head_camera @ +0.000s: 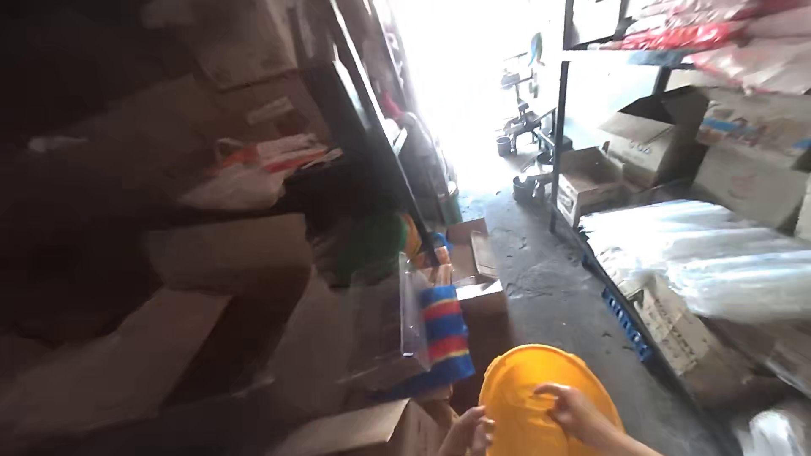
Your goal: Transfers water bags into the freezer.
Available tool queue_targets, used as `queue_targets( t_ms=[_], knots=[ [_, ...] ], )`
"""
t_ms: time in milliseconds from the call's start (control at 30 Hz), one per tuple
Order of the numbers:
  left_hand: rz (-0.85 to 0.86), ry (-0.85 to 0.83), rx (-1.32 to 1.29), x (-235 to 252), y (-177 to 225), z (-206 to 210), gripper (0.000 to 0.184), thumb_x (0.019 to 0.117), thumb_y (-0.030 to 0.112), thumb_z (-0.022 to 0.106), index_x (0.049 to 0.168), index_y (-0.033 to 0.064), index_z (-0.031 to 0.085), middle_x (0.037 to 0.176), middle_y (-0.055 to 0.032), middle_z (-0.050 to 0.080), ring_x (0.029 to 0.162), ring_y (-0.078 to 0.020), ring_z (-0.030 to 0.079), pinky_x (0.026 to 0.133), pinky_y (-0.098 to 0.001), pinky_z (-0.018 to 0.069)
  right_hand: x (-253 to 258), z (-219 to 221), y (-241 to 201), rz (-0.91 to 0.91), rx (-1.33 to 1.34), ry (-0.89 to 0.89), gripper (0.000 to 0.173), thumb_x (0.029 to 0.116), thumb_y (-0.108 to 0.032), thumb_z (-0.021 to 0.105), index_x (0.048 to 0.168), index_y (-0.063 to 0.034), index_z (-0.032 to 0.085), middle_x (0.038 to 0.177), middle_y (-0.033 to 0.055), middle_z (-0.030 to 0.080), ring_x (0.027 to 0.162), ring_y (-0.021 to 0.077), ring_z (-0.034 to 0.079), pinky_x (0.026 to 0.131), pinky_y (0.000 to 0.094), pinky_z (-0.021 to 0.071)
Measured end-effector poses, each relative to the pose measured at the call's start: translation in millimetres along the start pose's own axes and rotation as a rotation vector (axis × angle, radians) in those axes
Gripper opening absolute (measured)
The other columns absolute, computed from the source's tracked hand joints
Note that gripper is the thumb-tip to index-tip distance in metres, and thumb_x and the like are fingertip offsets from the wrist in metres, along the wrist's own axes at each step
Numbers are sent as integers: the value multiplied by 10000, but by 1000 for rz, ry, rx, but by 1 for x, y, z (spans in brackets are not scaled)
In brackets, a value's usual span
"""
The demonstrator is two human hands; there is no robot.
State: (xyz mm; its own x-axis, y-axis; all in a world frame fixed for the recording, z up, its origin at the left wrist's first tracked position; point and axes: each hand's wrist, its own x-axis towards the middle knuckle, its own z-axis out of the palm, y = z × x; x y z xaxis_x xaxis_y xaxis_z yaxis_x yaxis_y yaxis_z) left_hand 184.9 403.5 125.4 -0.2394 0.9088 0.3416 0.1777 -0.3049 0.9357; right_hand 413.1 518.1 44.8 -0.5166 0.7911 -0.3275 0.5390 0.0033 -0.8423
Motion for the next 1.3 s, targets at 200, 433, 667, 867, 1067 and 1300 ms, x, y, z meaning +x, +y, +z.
queue_targets(
  t_ms=[200,433,667,867,1067,1300],
  knots=[
    [-299,-249,-25,34,-47,122,260,981,48,562,1180,-75,677,1002,-115,745,867,-132,711,821,-324,595,-6,-68,165,363,-238,179,512,932,-243,724,1378,-17,617,1440,309,528,1316,518,508,1075,689,393],
    [-446,-719,161,-5,-97,175,277,1018,146,585,1226,1,697,1119,-130,738,967,-171,721,889,-349,587,15,-25,235,492,308,201,500,969,-98,675,1400,88,505,1327,308,594,1203,393,616,1052,510,489],
    [-477,-901,372,-57,-152,169,267,998,149,606,1222,70,727,1138,-107,747,1053,-247,719,959,-450,564,73,104,279,624,303,-24,337,1061,-180,510,1329,-1,607,1236,221,668,1048,313,691,941,473,552],
    [-470,-659,403,-118,-228,148,238,930,100,645,1128,118,776,1084,-48,768,987,-215,738,855,-417,599,181,190,375,675,104,-161,446,1062,-221,530,1454,-7,519,1419,250,575,1325,385,560,1122,537,438],
    [-600,-532,337,-165,-302,116,220,901,40,632,1028,98,802,1015,-45,781,956,-170,741,889,-333,587,327,237,465,800,528,219,462,1082,-213,490,1475,24,436,1358,276,573,1135,353,642,943,477,550],
    [-692,-487,362,-188,-345,91,196,894,38,610,947,67,796,957,-58,781,921,-170,733,892,-311,566,423,275,436,1088,905,752,848,1025,-246,600,1605,22,41,1570,305,318,1348,389,494,1027,456,521]
  ],
)
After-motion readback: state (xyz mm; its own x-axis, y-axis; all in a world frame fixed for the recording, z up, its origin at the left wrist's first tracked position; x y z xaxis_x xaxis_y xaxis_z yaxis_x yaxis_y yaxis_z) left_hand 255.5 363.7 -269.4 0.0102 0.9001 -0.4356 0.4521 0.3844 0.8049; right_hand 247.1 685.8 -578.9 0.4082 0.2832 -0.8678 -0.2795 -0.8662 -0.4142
